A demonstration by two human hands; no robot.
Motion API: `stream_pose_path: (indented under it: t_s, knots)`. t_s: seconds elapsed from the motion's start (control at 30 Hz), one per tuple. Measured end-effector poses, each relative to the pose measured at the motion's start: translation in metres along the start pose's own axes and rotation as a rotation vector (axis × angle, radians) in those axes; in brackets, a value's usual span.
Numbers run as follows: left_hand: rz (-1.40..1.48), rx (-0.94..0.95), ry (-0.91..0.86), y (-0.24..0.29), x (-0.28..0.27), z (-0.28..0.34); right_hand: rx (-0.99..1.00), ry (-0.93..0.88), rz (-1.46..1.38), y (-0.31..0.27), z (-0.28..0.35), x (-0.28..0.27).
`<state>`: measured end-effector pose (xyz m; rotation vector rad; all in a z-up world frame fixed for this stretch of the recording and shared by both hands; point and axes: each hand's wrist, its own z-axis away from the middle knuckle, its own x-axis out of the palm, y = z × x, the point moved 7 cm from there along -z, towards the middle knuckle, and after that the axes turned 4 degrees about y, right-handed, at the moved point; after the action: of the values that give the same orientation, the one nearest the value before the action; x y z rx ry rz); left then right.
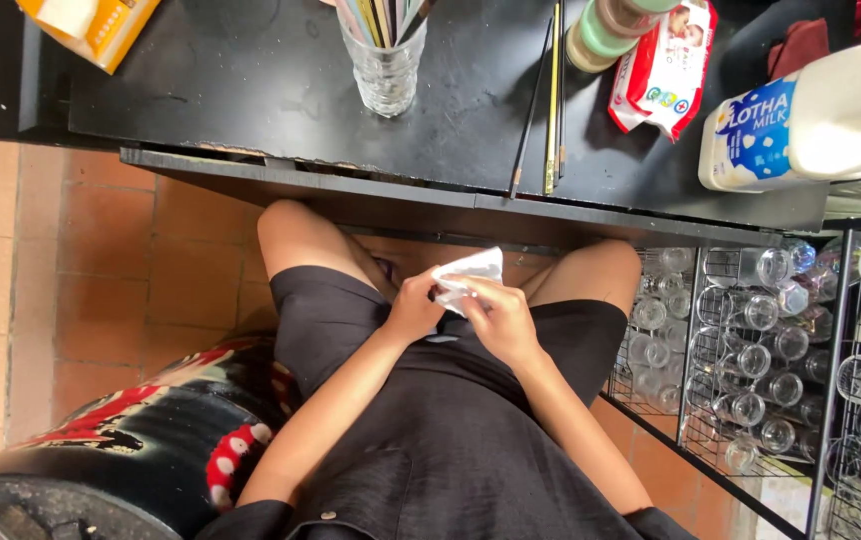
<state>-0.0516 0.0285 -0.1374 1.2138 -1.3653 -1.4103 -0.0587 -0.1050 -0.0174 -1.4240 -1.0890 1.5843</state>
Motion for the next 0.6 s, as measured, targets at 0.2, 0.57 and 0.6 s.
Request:
stream_pose_path:
  t_s: [0.2,0.57,0.6]
  knots:
    - [-0.098,-0.088,-0.184,0.009,0.013,-0.005,-0.226,0.197,0.039,-0.020,0.012,-0.034]
    - [-0.176,-0.067,-0.224,0.000,0.019,-0.003,-0.508,0.250,-0.027,-0.060,0.020,-0.041]
    - [-0.234,-0.143,-0.200,0.004,0.016,-0.005,-0.505,0.260,-0.051,-0.059,0.020,-0.040]
